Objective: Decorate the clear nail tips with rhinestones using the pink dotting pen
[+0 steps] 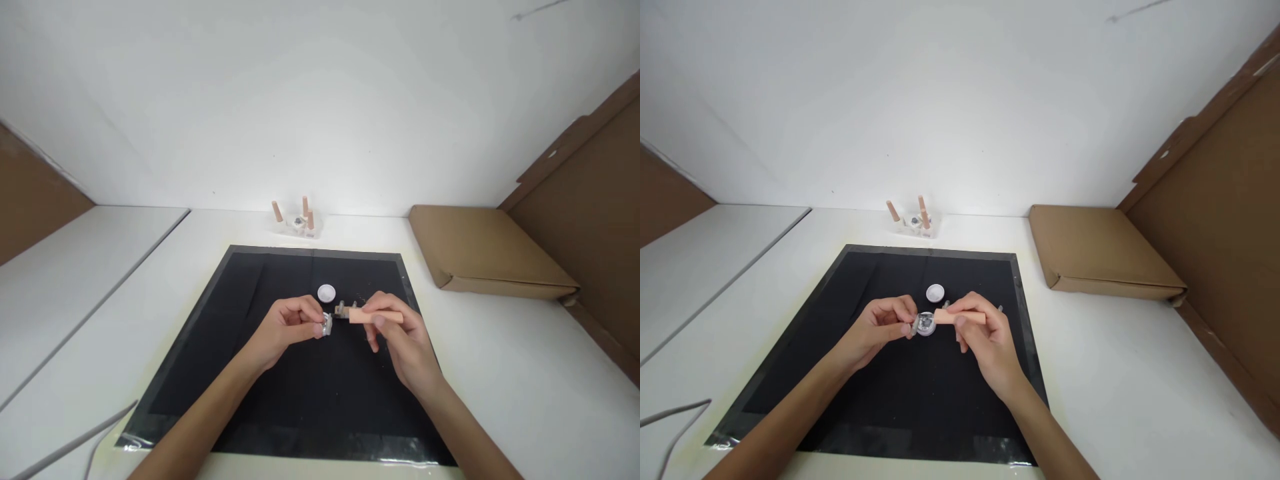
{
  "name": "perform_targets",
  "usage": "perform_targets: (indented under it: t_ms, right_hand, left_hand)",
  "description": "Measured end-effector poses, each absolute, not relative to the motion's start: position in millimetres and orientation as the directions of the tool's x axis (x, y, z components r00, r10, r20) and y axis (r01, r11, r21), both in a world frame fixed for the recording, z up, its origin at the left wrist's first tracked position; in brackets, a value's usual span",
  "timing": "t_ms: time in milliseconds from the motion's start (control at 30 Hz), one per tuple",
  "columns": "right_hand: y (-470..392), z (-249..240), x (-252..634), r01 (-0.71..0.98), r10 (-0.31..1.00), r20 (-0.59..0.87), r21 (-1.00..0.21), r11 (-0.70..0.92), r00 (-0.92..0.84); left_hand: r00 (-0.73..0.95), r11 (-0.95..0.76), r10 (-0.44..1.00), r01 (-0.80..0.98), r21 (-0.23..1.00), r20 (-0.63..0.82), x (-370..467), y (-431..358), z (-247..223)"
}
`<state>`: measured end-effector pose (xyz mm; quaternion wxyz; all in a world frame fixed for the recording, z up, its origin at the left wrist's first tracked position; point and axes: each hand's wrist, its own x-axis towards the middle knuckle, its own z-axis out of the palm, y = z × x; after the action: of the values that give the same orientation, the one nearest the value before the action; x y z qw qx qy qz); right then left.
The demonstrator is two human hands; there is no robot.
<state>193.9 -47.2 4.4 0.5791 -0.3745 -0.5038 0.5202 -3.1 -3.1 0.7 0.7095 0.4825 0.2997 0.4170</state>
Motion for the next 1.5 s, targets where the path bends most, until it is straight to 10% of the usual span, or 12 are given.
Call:
perform_targets:
  t_ms: [1500]
  right_hand:
    - [-48.2, 5.8, 191.5, -0.128, 0.971, 0.234, -0.965, 0.227, -0.041]
  left_hand:
    - [0.435, 0.157, 0.901, -0.311, 0.937, -0.006, -3.9, -3.0, -2.1]
